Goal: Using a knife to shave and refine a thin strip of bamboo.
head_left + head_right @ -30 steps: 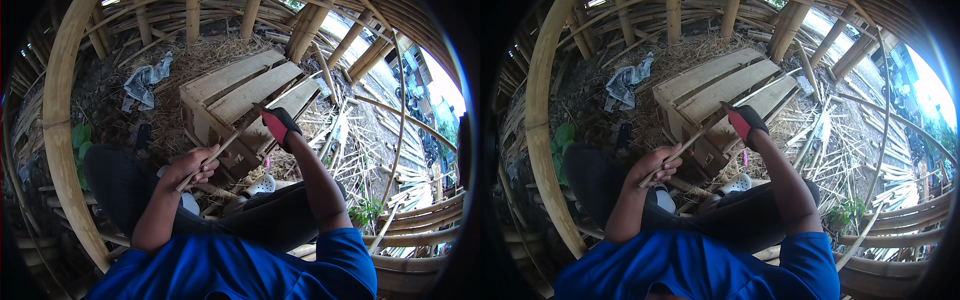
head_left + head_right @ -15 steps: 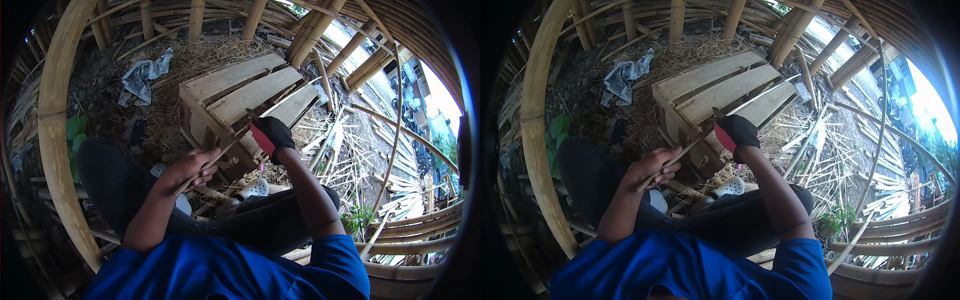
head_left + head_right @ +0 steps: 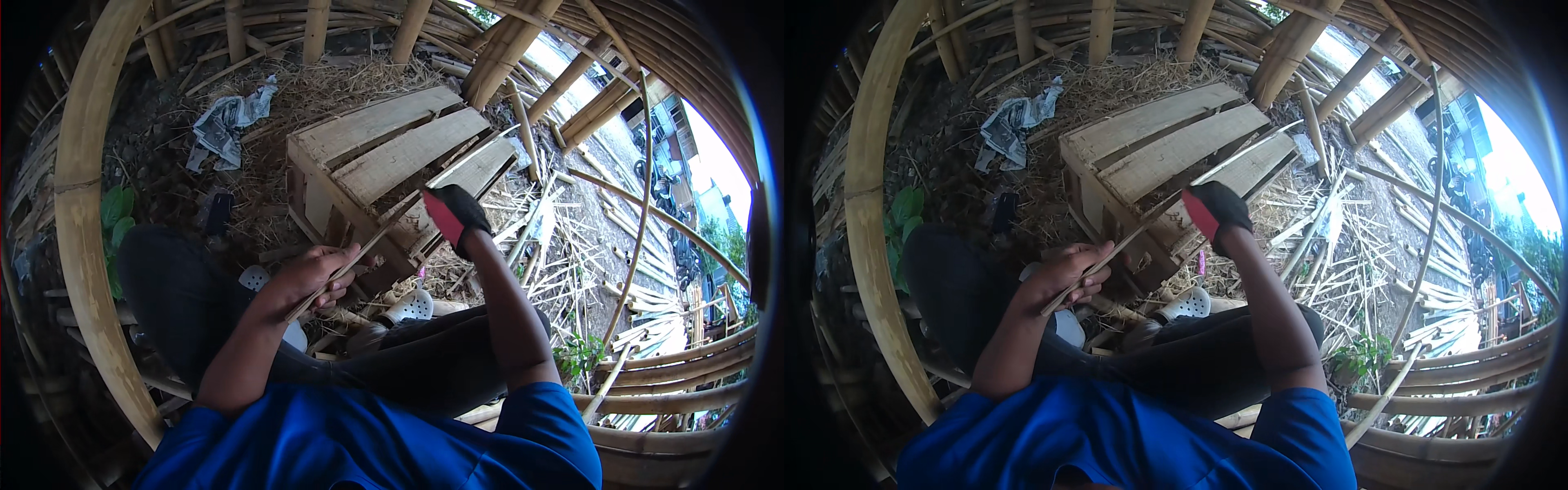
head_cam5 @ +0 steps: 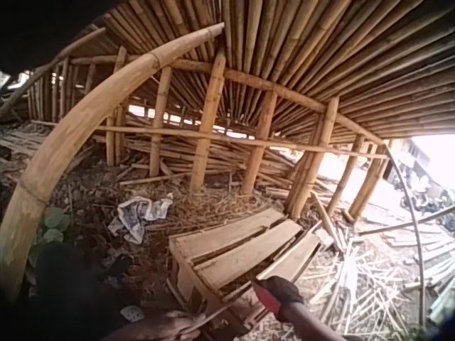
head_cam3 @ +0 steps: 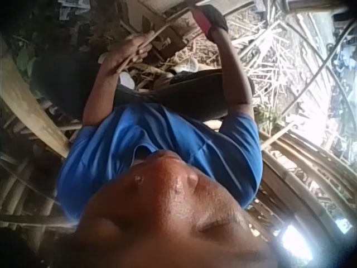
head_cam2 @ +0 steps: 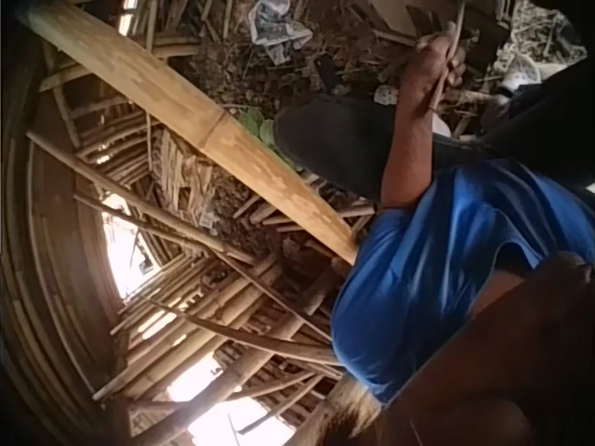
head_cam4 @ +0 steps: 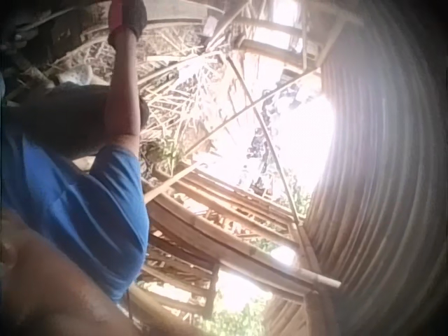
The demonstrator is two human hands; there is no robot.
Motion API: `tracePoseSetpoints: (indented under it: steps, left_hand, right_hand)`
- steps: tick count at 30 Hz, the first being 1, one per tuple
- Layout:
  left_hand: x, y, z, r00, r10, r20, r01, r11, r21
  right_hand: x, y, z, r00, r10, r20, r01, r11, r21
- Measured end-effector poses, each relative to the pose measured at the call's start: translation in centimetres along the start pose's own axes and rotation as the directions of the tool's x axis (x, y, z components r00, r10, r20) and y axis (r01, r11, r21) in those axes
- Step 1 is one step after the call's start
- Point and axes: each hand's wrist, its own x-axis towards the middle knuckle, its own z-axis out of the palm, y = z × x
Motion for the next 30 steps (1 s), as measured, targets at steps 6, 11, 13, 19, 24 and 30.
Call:
tracePoseSetpoints:
  steps: [6, 11, 13, 19, 24, 30]
  left_hand:
    - [-0.2, -0.2, -0.2, 0.999, -0.004, -0.054, 0.002, 1.0, -0.028]
    - [0.1, -0.5, 0.1, 0.999, 0.022, -0.037, -0.022, 1.0, 0.002]
    - [-0.1, -0.8, 0.1, 0.998, 0.031, -0.056, -0.031, 0.999, -0.013]
    - [0.1, -0.6, 0.2, 0.999, 0.042, -0.033, -0.038, 0.994, 0.107]
    - [0.1, -1.0, 0.9, 0.99, 0.066, -0.121, -0.041, 0.979, 0.2]
    - [0.1, -0.8, 1.2, 0.977, 0.1, -0.19, -0.027, 0.935, 0.353]
  right_hand:
    - [0.2, 0.5, -0.5, 1.0, 0.024, -0.017, -0.024, 0.999, -0.031]
    - [-2.3, -3.1, 3.1, 0.995, -0.053, -0.083, 0.061, 0.994, 0.093]
    - [-2.2, -3.2, 1.8, 0.996, -0.085, -0.01, 0.085, 0.989, 0.118]
    - [-2.6, -3.0, -2.5, 0.987, 0.153, 0.043, -0.154, 0.988, 0.005]
    - [-5.9, -7.4, -1.1, 0.993, 0.019, 0.118, -0.011, 0.998, -0.062]
    - [-5.2, -6.0, -0.6, 0.97, 0.036, 0.239, -0.102, 0.957, 0.273]
